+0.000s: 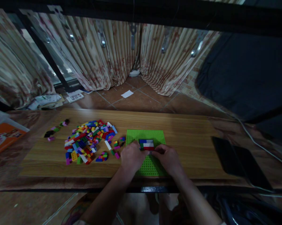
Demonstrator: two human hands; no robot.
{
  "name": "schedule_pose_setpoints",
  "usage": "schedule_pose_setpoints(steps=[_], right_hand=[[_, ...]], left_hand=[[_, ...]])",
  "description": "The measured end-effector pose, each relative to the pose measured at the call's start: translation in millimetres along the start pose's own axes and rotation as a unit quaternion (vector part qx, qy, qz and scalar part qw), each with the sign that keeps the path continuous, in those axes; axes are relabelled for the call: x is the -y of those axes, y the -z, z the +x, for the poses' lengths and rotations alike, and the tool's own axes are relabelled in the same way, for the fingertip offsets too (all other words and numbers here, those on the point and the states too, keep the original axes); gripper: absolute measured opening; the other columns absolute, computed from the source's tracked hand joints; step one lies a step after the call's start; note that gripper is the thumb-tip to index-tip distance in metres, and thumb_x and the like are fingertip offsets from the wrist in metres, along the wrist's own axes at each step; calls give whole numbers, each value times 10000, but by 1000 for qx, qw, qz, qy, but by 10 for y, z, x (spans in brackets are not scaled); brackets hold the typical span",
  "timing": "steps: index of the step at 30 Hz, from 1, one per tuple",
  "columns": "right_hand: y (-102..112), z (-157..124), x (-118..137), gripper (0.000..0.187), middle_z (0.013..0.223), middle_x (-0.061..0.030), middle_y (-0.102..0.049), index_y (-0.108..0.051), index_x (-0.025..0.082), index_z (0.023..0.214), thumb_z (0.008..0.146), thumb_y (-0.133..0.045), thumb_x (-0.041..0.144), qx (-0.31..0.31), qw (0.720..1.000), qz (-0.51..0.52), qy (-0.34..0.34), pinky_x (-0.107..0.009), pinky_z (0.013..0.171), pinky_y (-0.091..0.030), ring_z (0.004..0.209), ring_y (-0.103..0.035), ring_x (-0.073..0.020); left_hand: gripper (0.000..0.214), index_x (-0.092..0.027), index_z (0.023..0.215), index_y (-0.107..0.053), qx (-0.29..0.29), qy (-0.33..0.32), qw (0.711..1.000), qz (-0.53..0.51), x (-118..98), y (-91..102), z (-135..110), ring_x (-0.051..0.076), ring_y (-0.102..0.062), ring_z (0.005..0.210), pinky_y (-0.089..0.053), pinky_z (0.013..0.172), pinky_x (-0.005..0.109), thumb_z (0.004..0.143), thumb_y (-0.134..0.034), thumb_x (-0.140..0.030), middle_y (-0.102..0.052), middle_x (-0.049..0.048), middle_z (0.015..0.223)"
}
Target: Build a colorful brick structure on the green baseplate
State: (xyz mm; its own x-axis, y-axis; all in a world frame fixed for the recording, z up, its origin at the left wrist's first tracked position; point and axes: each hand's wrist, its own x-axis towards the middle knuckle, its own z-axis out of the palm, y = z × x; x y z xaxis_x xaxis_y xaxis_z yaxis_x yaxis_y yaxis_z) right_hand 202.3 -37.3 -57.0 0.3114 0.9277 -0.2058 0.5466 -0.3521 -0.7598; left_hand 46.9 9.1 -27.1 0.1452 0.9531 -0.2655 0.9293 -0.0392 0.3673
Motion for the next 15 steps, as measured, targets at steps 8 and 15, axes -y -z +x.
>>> schedule_pose_setpoints(steps=[8,15], right_hand=[[72,215,-80,155,571,15,-647,-672,205,662,609,-753,326,54,998,-17,-16,-246,488,-399,488,-570,-127],[75,105,31,168,469,23,-593,-654,203,574,635,-718,346,14,1000,-14,20,-237,439,-364,436,-546,-132]], left_hand=[[466,-187,976,-666,49,5,999,4,-35,6,135,287,-675,932,-491,722,322,687,-642,-551,-723,129,941],[464,-168,963,-644,44,-18,998,-34,15,40,66,287,-673,899,-471,708,322,682,-661,-537,-719,126,905]])
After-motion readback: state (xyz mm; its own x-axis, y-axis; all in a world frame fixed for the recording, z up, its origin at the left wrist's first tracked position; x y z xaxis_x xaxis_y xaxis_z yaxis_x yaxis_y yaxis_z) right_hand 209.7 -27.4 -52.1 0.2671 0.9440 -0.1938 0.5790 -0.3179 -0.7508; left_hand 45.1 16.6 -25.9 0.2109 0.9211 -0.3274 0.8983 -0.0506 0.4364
